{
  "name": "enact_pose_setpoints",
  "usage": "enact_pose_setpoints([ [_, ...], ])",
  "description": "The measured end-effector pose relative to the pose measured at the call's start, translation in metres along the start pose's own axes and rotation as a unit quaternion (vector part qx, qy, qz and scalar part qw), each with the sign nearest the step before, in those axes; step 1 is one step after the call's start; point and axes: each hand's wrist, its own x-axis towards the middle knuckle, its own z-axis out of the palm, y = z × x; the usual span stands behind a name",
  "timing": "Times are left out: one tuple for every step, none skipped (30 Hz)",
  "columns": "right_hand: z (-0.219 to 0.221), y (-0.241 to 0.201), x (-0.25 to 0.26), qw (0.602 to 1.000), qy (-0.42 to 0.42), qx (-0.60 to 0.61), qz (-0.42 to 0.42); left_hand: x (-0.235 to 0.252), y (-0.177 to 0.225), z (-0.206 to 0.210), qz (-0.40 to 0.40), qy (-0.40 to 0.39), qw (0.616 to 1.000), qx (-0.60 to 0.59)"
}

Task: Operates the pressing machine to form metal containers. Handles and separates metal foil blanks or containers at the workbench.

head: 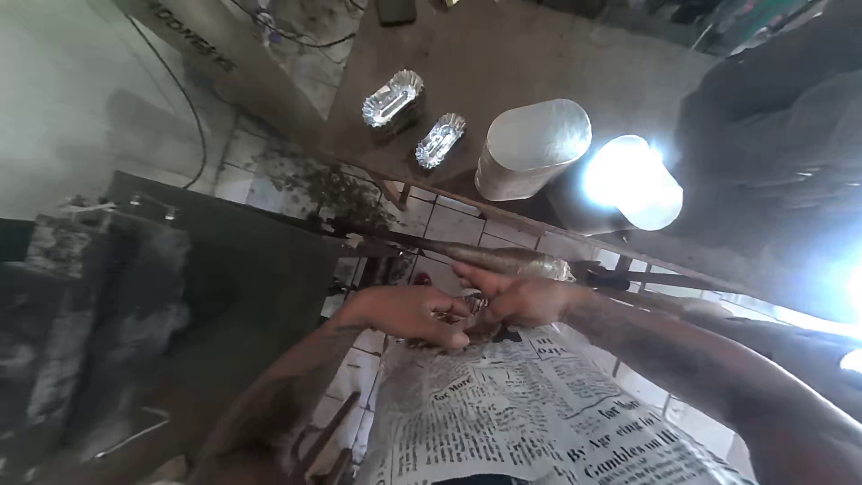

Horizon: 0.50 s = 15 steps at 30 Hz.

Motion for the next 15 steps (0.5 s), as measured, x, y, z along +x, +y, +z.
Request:
enact_pose_setpoints([
  [-0.001, -0.006, 0.0, 0.998, -0.021, -0.051, 0.012, 0.003, 0.004, -0.001, -0.008, -0.009, 0.999, 0.036],
  [-0.004, -0.012, 0.0, 0.994, -0.039, -0.096, 0.015, 0.007, 0.008, -0.002, -0.014, -0.01, 0.997, 0.077],
  [-0.01, -0.015, 0.001, 0.991, -0.058, -0.12, 0.009, 0.012, 0.011, -0.002, -0.022, -0.005, 0.994, 0.107],
  [-0.017, -0.015, 0.003, 0.99, -0.076, -0.119, -0.01, 0.016, 0.014, -0.002, -0.02, -0.002, 0.992, 0.122],
  [-0.025, -0.011, 0.004, 0.991, -0.096, -0.085, -0.039, 0.02, 0.016, -0.003, 0.001, 0.002, 0.992, 0.128],
  [-0.031, -0.005, 0.006, 0.989, -0.121, -0.039, -0.074, 0.025, 0.016, -0.004, 0.023, -0.001, 0.994, 0.108],
  [-0.037, -0.001, 0.007, 0.984, -0.141, 0.008, -0.108, 0.031, 0.015, -0.006, 0.047, -0.004, 0.996, 0.072],
  [-0.042, 0.002, 0.005, 0.98, -0.145, 0.037, -0.132, 0.036, 0.015, -0.007, 0.069, -0.006, 0.997, 0.031],
  [-0.047, 0.004, 0.002, 0.979, -0.129, 0.055, -0.147, 0.039, 0.013, -0.007, 0.085, -0.01, 0.996, -0.001],
  [-0.052, 0.007, -0.004, 0.983, -0.094, 0.057, -0.147, 0.04, 0.013, -0.007, 0.091, -0.019, 0.995, -0.021],
  [-0.059, 0.011, -0.01, 0.988, -0.053, 0.041, -0.137, 0.041, 0.014, -0.006, 0.087, -0.03, 0.995, -0.031],
  [-0.067, 0.014, -0.017, 0.993, -0.007, 0.008, -0.115, 0.044, 0.019, -0.004, 0.076, -0.037, 0.996, -0.027],
  [-0.075, 0.017, -0.023, 0.995, 0.03, -0.025, -0.092, 0.047, 0.026, 0.001, 0.068, -0.035, 0.997, -0.01],
  [-0.081, 0.023, -0.029, 0.995, 0.056, -0.051, -0.072, 0.051, 0.034, 0.008, 0.077, -0.019, 0.997, 0.005],
  [-0.089, 0.032, -0.033, 0.994, 0.07, -0.069, -0.055, 0.054, 0.039, 0.017, 0.106, 0.004, 0.994, 0.017],
])
